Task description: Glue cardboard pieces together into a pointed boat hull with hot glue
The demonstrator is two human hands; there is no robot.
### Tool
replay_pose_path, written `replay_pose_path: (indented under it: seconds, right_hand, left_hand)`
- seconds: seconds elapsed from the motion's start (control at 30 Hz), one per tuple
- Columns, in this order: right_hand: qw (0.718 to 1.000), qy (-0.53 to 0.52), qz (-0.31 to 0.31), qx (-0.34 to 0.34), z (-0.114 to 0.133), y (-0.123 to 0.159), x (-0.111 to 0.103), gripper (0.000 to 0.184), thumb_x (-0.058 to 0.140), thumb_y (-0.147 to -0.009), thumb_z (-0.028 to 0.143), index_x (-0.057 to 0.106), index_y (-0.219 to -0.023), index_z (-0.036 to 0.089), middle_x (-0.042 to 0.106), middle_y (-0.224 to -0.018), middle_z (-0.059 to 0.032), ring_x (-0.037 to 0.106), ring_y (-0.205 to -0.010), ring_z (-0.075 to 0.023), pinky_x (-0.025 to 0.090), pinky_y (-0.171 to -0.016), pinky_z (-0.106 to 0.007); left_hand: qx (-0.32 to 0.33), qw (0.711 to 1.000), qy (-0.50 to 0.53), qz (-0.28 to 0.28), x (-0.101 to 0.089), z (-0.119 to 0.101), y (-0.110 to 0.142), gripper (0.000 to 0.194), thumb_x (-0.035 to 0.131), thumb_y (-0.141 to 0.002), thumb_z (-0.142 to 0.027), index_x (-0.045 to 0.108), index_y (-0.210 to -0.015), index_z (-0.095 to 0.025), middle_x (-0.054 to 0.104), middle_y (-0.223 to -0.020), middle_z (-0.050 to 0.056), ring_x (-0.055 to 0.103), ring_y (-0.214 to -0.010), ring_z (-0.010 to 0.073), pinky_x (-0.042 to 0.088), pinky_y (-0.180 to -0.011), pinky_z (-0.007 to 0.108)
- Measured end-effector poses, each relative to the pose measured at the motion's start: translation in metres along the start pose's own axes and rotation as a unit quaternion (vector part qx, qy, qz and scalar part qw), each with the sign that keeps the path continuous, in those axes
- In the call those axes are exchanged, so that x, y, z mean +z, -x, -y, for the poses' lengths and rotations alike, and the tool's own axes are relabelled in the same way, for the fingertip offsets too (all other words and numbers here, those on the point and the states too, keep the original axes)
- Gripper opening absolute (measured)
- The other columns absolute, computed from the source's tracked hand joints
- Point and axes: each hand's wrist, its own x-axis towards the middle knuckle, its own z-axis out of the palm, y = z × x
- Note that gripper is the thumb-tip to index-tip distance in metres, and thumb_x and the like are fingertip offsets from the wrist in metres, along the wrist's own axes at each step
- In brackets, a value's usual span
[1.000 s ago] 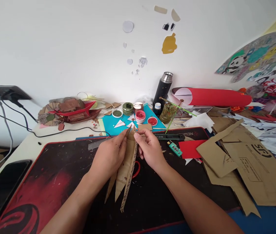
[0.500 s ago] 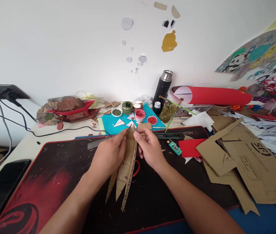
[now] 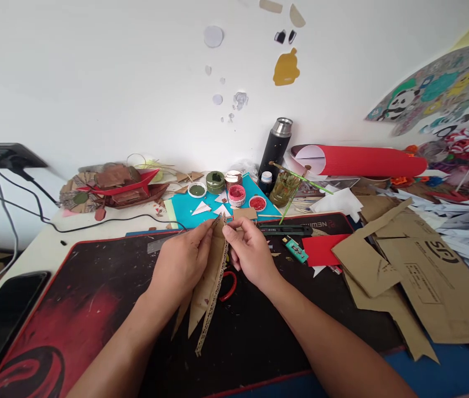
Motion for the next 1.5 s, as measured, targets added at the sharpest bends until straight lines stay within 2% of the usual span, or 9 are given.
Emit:
replay_pose_path:
  seconds: [0.2,0.63,0.97,1.17,1.33,1.5]
  right_hand:
    - [1.000,-0.004,0.008,0.005,-0.0042,0.0003,0.0029,0.044,0.075,-0.093,0.065,0.054,-0.094,0.026,0.047,-0.048,0.0139,0.039,-0.034,-0.0098,0.033,-0.035,-0.021]
    - [1.000,0.004,0.002,-0.007,0.0006,0.0012,0.0013,0.042,0.074,-0.094,0.064,0.055,-0.093,0.026,0.049,-0.046,0.0132,0.040,-0.033,-0.0097,0.032,-0.035,-0.020]
    - [1.000,-0.005,0.002,-0.012,-0.0022,0.0008,0.0006,0.044,0.074,-0.095,0.067,0.055,-0.093,0.027,0.048,-0.047,0.0130,0.040,-0.033,-0.0097,0.032,-0.034,-0.021]
    - [1.000,0.002,0.002,-0.011,-0.0026,0.0004,0.0003,0.044,0.073,-0.095,0.068,0.055,-0.094,0.027,0.047,-0.048,0.0129,0.041,-0.034,-0.0103,0.033,-0.035,-0.021]
    - [1.000,0.003,-0.002,-0.015,-0.0018,0.0003,-0.0001,0.044,0.073,-0.095,0.067,0.055,-0.094,0.027,0.048,-0.048,0.0121,0.040,-0.036,-0.0104,0.033,-0.036,-0.021]
    - [1.000,0.001,-0.003,-0.015,-0.0011,0.0001,0.0004,0.046,0.073,-0.094,0.069,0.055,-0.094,0.027,0.047,-0.048,0.0123,0.041,-0.036,-0.0107,0.033,-0.036,-0.021]
  left_hand:
    - [-0.008,0.999,0.029,-0.012,0.0017,0.0006,-0.0008,0.044,0.048,-0.109,-0.028,0.080,-0.137,-0.020,0.086,-0.120,0.012,0.085,-0.103,0.0300,0.063,-0.087,0.034]
    - [0.021,0.999,0.036,-0.028,-0.0007,0.0016,0.0001,0.047,0.049,-0.109,-0.030,0.074,-0.148,-0.026,0.088,-0.101,0.009,0.084,-0.080,0.0278,0.056,-0.067,0.030]
    - [0.031,0.998,0.039,-0.036,0.0032,0.0007,0.0013,0.046,0.048,-0.110,-0.030,0.075,-0.147,-0.023,0.088,-0.102,0.010,0.084,-0.082,0.0281,0.055,-0.067,0.030]
    - [0.029,0.996,0.074,-0.037,0.0057,0.0003,0.0009,0.046,0.049,-0.109,-0.030,0.076,-0.146,-0.021,0.088,-0.112,0.012,0.085,-0.093,0.0290,0.060,-0.077,0.032]
    - [0.014,0.995,0.090,-0.038,0.0079,0.0005,0.0002,0.046,0.049,-0.109,-0.034,0.077,-0.144,-0.022,0.088,-0.109,0.011,0.084,-0.085,0.0289,0.061,-0.074,0.034]
    - [0.007,0.994,0.102,-0.045,0.0090,0.0008,0.0005,0.046,0.050,-0.108,-0.036,0.078,-0.142,-0.023,0.088,-0.111,0.010,0.084,-0.086,0.0281,0.061,-0.074,0.033]
